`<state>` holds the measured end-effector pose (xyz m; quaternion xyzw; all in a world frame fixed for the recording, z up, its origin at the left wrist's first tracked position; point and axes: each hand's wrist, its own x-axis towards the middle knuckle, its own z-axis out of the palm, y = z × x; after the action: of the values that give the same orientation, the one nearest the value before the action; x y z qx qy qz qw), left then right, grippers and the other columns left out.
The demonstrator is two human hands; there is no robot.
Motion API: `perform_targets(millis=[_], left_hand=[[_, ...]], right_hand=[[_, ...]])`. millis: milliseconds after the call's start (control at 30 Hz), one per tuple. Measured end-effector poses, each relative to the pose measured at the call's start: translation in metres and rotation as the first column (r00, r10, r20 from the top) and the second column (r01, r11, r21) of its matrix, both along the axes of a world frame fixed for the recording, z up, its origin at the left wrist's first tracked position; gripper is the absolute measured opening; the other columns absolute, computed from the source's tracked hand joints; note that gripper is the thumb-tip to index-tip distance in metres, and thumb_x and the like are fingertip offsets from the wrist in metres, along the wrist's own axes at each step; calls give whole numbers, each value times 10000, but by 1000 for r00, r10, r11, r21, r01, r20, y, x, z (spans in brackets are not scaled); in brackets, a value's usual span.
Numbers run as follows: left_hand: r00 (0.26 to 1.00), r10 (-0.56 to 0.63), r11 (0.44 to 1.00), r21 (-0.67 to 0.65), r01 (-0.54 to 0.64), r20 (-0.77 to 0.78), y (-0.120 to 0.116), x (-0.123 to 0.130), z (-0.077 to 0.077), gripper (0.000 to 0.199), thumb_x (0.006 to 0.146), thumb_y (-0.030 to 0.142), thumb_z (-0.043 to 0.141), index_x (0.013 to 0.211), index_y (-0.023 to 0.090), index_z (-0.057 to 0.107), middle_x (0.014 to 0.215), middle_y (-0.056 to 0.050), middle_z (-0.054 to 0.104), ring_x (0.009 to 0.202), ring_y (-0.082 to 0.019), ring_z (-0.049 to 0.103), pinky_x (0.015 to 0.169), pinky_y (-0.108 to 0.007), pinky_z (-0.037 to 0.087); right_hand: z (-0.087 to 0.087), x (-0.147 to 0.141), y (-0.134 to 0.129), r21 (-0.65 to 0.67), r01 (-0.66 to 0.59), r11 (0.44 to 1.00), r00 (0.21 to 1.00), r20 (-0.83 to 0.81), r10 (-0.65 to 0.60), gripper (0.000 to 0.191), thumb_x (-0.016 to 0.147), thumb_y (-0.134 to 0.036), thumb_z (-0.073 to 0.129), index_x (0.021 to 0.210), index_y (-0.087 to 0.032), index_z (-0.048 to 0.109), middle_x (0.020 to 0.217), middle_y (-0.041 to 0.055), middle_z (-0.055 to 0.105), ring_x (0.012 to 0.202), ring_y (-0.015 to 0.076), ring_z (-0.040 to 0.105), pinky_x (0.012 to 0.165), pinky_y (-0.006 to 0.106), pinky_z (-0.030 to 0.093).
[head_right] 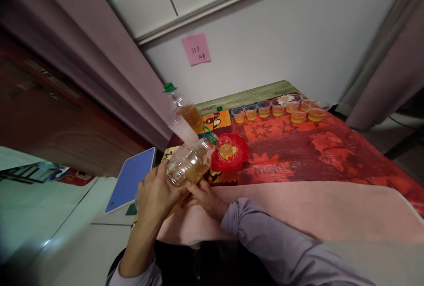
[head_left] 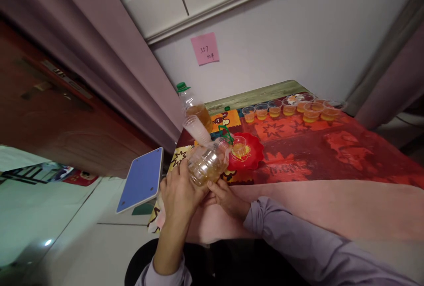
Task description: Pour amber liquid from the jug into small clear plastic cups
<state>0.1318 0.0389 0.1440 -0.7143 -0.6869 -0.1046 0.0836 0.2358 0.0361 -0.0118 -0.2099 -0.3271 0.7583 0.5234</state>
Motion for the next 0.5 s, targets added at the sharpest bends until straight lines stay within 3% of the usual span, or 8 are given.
perform_targets(millis=[133,200,300,400,500], left_hand=[[944,-61,995,100,30,325,7,-25,-23,984,664,619,919,1478,155,617,1402,-229,747,1310,-470,705,1116,-625,556],[844,-70,988,152,-15,532,10,-39,-33,1032,593,636,966,1453,177,625,1388,-193,754,1283,-429,726,1121,-599,576],[620,-50,979,160,-123,783,12,-58,-49,982,562,624,1001,1373,194,652,1287,-138,787,1147,-346,771,1054,-532,621],[418,-77,966,172,-195,905,11,-73,-70,858,611,592,991,1294,188,665,1200,-115,801,1041,-289,785,979,-469,642],[405,-129,931,251,-264,905,12,-80,-95,802,636,568,988,1262,197,652,1157,-92,796,1007,-263,786,977,-446,644]], right_hand=[[0,7,8,92,123,988,985,111,-133,769,876,-711,863,1456,-286,592,1417,124,746,1203,321,762,882,462,691],[2,10,12,166,128,978,980,132,-151,741,871,-666,876,1436,-265,613,1337,117,781,1196,316,765,955,487,671],[5,13,15,232,178,956,959,179,-222,654,864,-581,890,1392,-261,673,1292,106,794,1154,290,768,1045,503,624],[6,13,15,225,238,945,929,231,-289,469,890,-543,864,1247,-262,747,1228,96,796,1090,273,764,1031,485,604],[5,12,13,225,249,942,913,269,-305,340,940,-574,805,1031,-248,771,1009,66,779,948,252,734,923,440,598]])
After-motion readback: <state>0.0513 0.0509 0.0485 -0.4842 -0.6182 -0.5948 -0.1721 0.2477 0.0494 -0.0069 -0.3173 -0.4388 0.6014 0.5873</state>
